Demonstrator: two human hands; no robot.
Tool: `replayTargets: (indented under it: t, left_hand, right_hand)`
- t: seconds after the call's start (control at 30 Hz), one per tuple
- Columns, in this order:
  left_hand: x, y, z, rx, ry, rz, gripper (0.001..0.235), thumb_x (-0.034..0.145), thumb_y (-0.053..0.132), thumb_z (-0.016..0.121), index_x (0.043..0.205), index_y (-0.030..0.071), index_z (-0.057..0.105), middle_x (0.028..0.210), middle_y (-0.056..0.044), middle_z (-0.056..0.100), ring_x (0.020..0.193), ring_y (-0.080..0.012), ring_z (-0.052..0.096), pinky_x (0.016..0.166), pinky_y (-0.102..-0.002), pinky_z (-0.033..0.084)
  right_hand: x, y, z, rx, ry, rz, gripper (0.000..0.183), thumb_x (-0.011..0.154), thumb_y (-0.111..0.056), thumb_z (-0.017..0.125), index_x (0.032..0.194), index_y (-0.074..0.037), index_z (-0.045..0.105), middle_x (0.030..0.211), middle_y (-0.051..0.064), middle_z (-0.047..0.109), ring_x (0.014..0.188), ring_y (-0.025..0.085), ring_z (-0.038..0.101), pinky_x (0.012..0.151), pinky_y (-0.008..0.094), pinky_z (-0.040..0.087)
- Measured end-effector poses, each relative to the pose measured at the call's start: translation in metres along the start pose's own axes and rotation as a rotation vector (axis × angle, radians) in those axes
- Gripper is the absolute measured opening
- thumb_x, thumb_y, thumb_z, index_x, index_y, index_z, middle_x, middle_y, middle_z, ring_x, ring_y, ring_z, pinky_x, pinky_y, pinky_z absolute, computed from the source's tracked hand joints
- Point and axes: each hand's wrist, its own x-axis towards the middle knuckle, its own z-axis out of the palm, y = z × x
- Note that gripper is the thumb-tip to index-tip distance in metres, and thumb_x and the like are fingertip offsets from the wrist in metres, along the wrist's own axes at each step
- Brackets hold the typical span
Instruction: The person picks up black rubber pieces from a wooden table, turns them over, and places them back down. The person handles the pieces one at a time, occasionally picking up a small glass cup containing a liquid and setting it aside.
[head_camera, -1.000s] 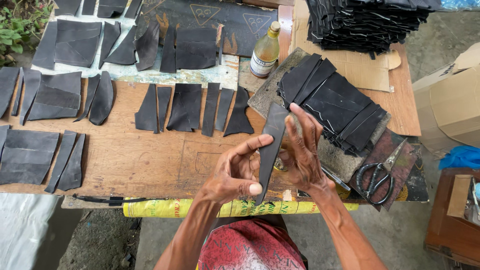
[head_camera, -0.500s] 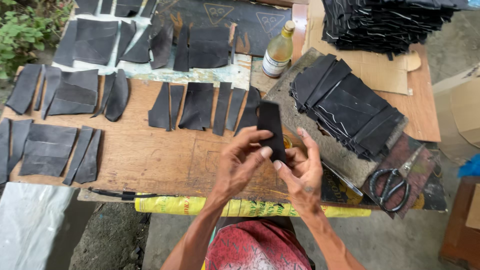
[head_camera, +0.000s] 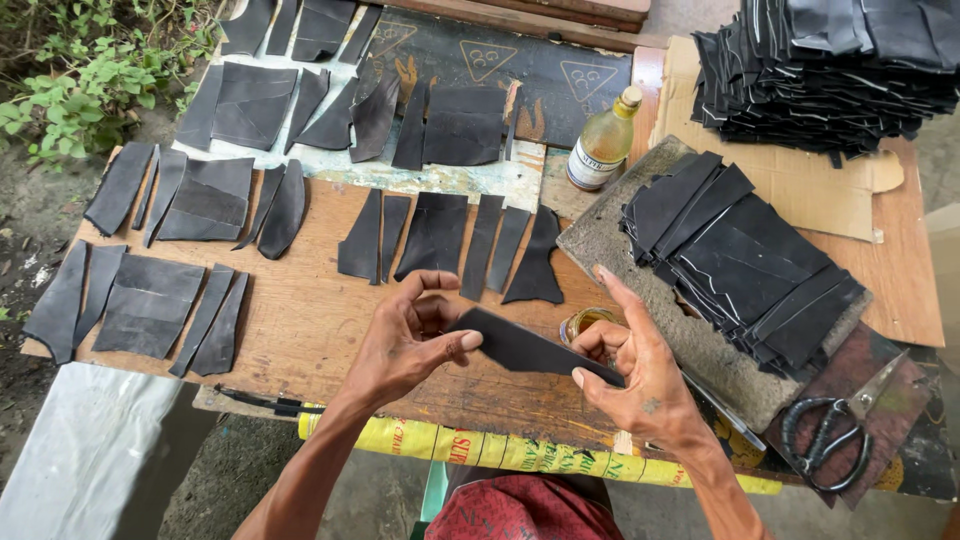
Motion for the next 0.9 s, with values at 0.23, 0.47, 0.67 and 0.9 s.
replayTargets:
  t: [0.23, 0.47, 0.67, 0.9]
  left_hand:
    - [0.010, 0.008, -0.015, 0.059, -0.046, -0.144, 0.056, 0.077, 0.007, 0.078, 0.126, -0.003, 0.051, 0.078, -0.018, 0.074, 0.068, -0.0233, 0.075, 0.062, -0.036, 0.066]
    - [0.133, -0.017, 0.024, -0.578, 0.422, 0.214, 0.057, 0.084, -0.006, 0.071, 0.131, -0.010, 0.038, 0.101, -0.027, 0.069, 0.083, -0.0311, 0.076, 0.080, -0.040, 0.069]
    - [0.250, -0.072, 0.107, -0.928, 0.549, 0.026, 0.064, 0.081, -0.018, 0.065, 0.130, -0.005, 0.026, 0.118, -0.031, 0.056, 0.087, -0.0333, 0.071, 0.080, -0.038, 0.067]
    - [0.306, -0.113, 0.113, -0.966, 0.688, -0.009, 0.059, 0.080, -0.021, 0.061, 0.125, -0.002, 0.028, 0.107, -0.025, 0.057, 0.086, -0.0339, 0.069, 0.076, -0.041, 0.067]
  right_hand:
    - [0.018, -0.002, -0.008, -0.050, 0.224, -0.267, 0.100, 0.082, 0.005, 0.069, 0.165, -0.006, 0.014, 0.112, 0.018, 0.068, 0.095, 0.018, 0.066, 0.082, 0.031, 0.056]
    - [-0.006, -0.012, 0.002, -0.232, 0.582, -0.531, 0.080, 0.094, -0.002, 0.063, 0.165, -0.001, 0.024, 0.118, 0.021, 0.065, 0.108, 0.019, 0.061, 0.099, 0.033, 0.051]
    - [-0.024, 0.003, 0.016, -0.218, 0.593, -0.425, 0.080, 0.090, 0.001, 0.063, 0.160, 0.001, 0.024, 0.120, 0.021, 0.064, 0.114, 0.022, 0.063, 0.103, 0.036, 0.050]
    - [-0.027, 0.022, 0.013, -0.170, 0.603, -0.328, 0.078, 0.089, 0.003, 0.064, 0.158, 0.003, 0.026, 0.117, 0.022, 0.064, 0.113, 0.023, 0.063, 0.103, 0.039, 0.049]
